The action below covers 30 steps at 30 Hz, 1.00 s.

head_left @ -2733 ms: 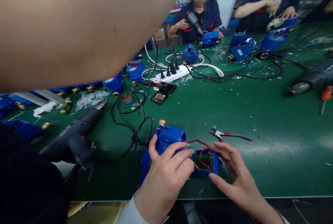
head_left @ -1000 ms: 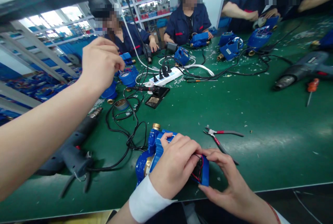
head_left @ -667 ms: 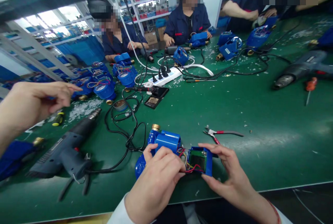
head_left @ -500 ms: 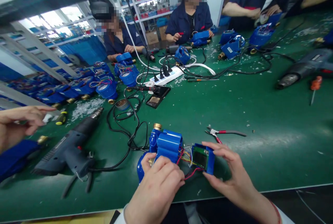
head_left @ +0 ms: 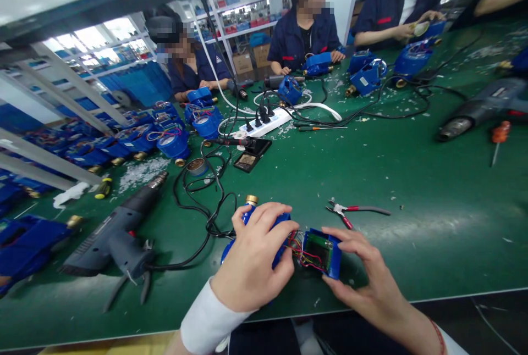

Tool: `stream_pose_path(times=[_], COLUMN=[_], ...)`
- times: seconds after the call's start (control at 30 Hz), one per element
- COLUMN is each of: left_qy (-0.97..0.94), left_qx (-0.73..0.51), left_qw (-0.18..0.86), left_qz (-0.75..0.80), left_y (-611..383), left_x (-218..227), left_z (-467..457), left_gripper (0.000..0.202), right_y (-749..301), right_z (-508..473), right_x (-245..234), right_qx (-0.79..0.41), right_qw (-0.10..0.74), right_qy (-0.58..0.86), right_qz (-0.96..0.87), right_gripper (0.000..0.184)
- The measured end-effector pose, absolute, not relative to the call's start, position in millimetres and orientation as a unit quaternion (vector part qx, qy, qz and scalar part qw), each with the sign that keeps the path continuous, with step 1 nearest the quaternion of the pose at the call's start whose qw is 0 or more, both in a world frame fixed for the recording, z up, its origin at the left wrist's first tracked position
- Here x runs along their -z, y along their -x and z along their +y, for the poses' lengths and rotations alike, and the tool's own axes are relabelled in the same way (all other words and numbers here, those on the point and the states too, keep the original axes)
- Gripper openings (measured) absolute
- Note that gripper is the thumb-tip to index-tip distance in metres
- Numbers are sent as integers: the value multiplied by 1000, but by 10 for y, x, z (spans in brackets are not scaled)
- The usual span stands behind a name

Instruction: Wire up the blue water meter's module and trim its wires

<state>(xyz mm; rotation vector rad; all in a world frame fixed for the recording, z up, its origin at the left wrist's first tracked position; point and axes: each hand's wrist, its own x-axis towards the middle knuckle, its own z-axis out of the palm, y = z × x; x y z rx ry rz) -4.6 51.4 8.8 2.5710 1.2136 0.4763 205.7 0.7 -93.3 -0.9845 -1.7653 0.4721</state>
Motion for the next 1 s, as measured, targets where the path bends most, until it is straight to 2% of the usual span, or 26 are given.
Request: stream_pose_path(times=[0.1,0.23,0.3,0.47,0.57,0.67,0.83,1.0], left_qy=[-895,-915,-927,-917,-893,-883,-862,-853], left_qx=[-84,-58,-44,-44,-80,-84,-29,5], left_qw=[100,73,99,214,259,229,198,197], left_qz=[426,393,358,334,359,402,466,484], left_y=[-89,-203,-214,-135,-82,-75,-81,-80], left_x=[-114,-133,-159,-260,-286,-266,-293,-387], left_z=[646,754,801,885,897,891,881,862], left_gripper=[26,45,46,21,29,32,19,8], right_y=[-2053,-2039,-2021,-1944,-1886,-1831,-1805,-1851], right_z=[1,-8,-8,34,80,116,154,196], right_x=[948,998,1032,1036,997,973,948,911], right_qx=[-193,-216,-248,-347,-404,-432,-423,-344], right_qw=[512,526,543,566,573,582,594,570], right_qy=[410,417,428,444,421,395,382,382], right_qz=[-730,-708,-679,-602,-575,-564,-568,-641], right_gripper=[48,48,47,39,35,34,34,44])
